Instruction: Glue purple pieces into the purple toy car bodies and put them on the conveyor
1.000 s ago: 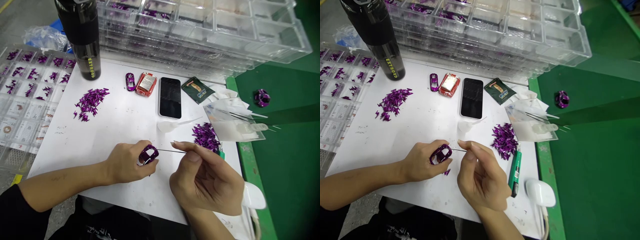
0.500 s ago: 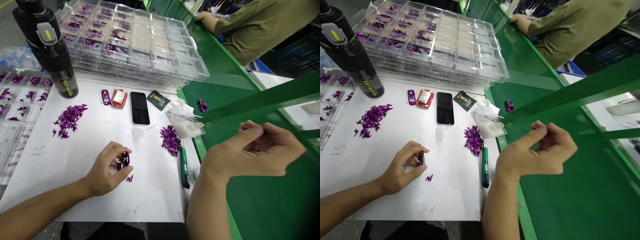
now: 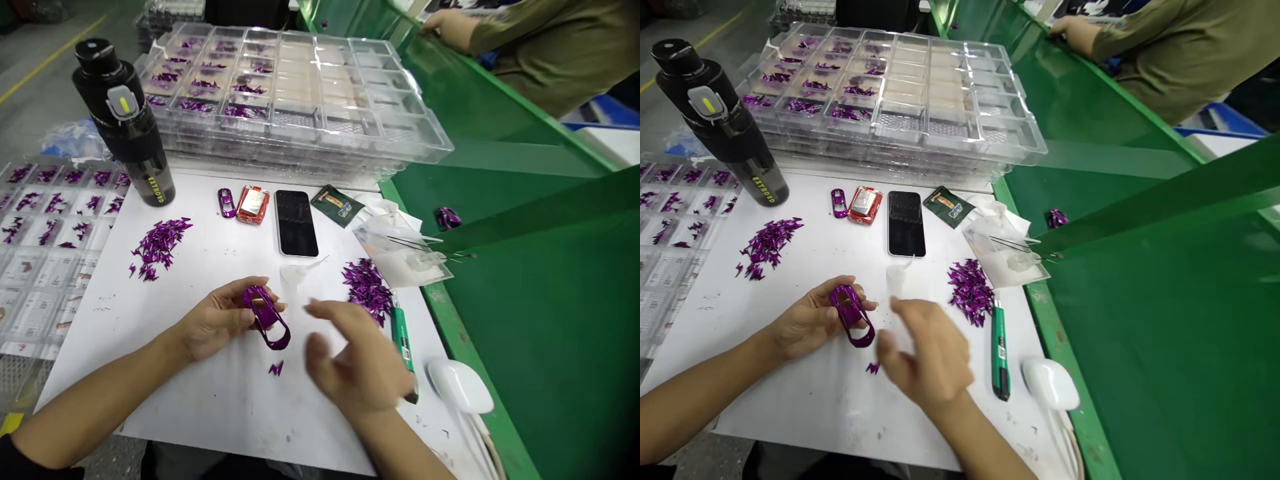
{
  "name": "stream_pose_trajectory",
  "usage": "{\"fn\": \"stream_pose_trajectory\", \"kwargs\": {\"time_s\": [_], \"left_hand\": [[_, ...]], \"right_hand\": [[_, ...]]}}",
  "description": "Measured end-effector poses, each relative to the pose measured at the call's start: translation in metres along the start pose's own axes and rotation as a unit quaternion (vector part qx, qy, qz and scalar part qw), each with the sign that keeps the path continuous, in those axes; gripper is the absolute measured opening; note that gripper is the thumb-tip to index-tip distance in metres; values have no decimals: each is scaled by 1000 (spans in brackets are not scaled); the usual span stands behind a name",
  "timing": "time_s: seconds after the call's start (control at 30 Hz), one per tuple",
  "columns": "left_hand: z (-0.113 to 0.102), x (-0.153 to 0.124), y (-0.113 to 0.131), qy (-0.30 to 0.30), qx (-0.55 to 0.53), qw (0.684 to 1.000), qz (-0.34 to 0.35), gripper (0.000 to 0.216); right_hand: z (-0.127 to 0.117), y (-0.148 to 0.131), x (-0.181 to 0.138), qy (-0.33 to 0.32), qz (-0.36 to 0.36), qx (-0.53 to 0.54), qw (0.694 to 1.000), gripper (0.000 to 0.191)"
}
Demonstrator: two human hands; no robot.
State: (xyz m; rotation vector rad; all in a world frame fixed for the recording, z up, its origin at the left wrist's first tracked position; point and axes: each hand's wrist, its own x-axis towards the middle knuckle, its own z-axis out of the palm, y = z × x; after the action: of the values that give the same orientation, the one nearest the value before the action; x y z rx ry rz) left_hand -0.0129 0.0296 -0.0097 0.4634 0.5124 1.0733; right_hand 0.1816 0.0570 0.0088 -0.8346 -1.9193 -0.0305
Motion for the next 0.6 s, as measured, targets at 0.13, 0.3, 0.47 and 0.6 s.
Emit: {"fn": "stream_pose_trajectory", "kwargs": {"time_s": [0.13,0.3,0.47,0.6], "left_hand": [[-3,0,4,43,8,999,-1,39],[-2,1,5,72,39,997,2,42],[5,3,8,99,61,993,33,41],[8,2,6,135,98,984,58,40]], "right_hand": [[16,-15,-11,-80,-40,75,993,58],[17,-17,-12,-107,39,74,991,58],[17,-22,-12,-131,120,112,978,38],[20,-21,-11,-156,188,169,955,26]]}}
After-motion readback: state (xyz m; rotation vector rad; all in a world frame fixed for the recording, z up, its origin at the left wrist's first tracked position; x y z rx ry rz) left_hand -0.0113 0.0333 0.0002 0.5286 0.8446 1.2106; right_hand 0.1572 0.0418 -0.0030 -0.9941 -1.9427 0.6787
